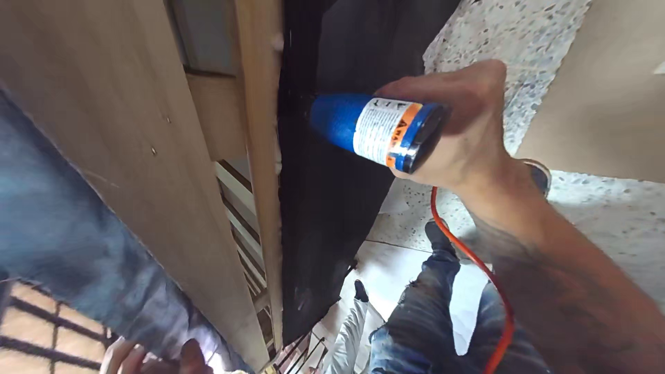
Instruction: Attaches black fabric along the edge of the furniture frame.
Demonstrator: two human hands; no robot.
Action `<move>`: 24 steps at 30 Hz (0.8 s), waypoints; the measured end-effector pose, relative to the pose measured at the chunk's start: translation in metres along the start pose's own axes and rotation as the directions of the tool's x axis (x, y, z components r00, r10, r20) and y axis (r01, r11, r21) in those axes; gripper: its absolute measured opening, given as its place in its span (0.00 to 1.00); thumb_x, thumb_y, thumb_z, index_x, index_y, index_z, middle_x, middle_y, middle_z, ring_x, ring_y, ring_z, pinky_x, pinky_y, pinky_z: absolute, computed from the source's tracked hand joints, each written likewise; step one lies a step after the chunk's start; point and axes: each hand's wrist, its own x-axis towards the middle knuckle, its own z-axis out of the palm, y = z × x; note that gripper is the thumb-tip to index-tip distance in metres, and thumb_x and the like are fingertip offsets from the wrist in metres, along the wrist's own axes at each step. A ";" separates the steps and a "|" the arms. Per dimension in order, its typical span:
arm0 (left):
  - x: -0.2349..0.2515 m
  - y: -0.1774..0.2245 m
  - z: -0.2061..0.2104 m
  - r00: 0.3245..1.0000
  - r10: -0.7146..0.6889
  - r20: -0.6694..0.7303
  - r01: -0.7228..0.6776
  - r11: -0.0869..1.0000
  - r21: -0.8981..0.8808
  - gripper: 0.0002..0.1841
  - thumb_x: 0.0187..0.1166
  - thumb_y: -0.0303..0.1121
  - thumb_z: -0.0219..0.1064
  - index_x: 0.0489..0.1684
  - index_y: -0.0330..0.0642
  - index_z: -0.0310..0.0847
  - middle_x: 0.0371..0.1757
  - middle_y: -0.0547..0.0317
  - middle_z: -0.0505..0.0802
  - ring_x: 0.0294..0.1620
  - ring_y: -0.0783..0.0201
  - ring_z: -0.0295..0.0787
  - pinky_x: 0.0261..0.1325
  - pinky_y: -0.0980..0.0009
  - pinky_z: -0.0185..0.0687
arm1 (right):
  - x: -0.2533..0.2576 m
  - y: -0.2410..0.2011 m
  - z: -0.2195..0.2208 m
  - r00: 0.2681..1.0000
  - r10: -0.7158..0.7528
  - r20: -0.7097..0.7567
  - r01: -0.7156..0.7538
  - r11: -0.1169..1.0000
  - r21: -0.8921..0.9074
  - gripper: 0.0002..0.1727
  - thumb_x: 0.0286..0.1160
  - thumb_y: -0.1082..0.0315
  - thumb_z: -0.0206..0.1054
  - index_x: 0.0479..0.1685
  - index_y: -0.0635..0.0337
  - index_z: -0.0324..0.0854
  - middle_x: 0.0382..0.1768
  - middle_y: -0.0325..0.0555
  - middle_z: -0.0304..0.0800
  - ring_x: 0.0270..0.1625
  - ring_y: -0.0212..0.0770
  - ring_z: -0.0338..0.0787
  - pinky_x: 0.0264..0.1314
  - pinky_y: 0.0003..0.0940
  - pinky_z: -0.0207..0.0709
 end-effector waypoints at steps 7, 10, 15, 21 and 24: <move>-0.111 -0.090 0.020 0.901 0.108 0.421 -0.094 0.994 -0.052 0.49 0.68 0.65 0.73 0.91 0.70 0.50 0.94 0.49 0.57 0.94 0.52 0.54 0.92 0.46 0.52 | -0.046 -0.025 0.026 1.000 0.020 0.016 -0.019 1.000 -0.016 0.17 0.66 0.53 0.69 0.44 0.54 0.93 0.32 0.44 0.96 0.36 0.38 0.94 0.34 0.43 0.81; -0.121 -0.111 0.036 0.914 0.237 0.328 -0.204 0.970 -0.133 0.49 0.72 0.66 0.65 0.95 0.72 0.40 0.98 0.56 0.50 0.95 0.56 0.50 0.94 0.48 0.49 | -0.067 -0.035 0.040 0.999 0.023 0.024 -0.022 0.999 -0.025 0.17 0.65 0.51 0.69 0.43 0.51 0.93 0.32 0.42 0.96 0.36 0.39 0.94 0.34 0.46 0.82; -0.118 -0.113 0.041 0.919 0.271 0.285 -0.181 0.934 -0.307 0.53 0.70 0.69 0.64 0.97 0.69 0.36 0.97 0.56 0.49 0.95 0.57 0.49 0.94 0.51 0.49 | -0.106 -0.052 0.064 1.000 -0.009 0.018 0.010 0.998 -0.057 0.15 0.67 0.48 0.70 0.36 0.50 0.90 0.28 0.42 0.92 0.34 0.39 0.93 0.31 0.46 0.80; -0.110 -0.115 0.044 0.909 0.326 0.260 -0.230 0.912 -0.339 0.55 0.69 0.71 0.61 0.98 0.59 0.39 0.96 0.49 0.54 0.95 0.49 0.49 0.94 0.46 0.49 | -0.152 -0.072 0.092 1.000 0.002 -0.011 -0.004 0.992 -0.130 0.19 0.71 0.43 0.69 0.32 0.50 0.88 0.28 0.42 0.92 0.35 0.40 0.93 0.32 0.47 0.80; -0.108 -0.114 0.045 0.908 0.345 0.237 -0.249 0.901 -0.356 0.55 0.70 0.69 0.63 0.97 0.55 0.41 0.96 0.47 0.55 0.95 0.49 0.49 0.94 0.47 0.49 | -0.170 -0.081 0.103 0.999 0.009 -0.034 -0.014 0.991 -0.131 0.19 0.70 0.43 0.69 0.33 0.50 0.88 0.29 0.42 0.92 0.37 0.39 0.93 0.34 0.47 0.81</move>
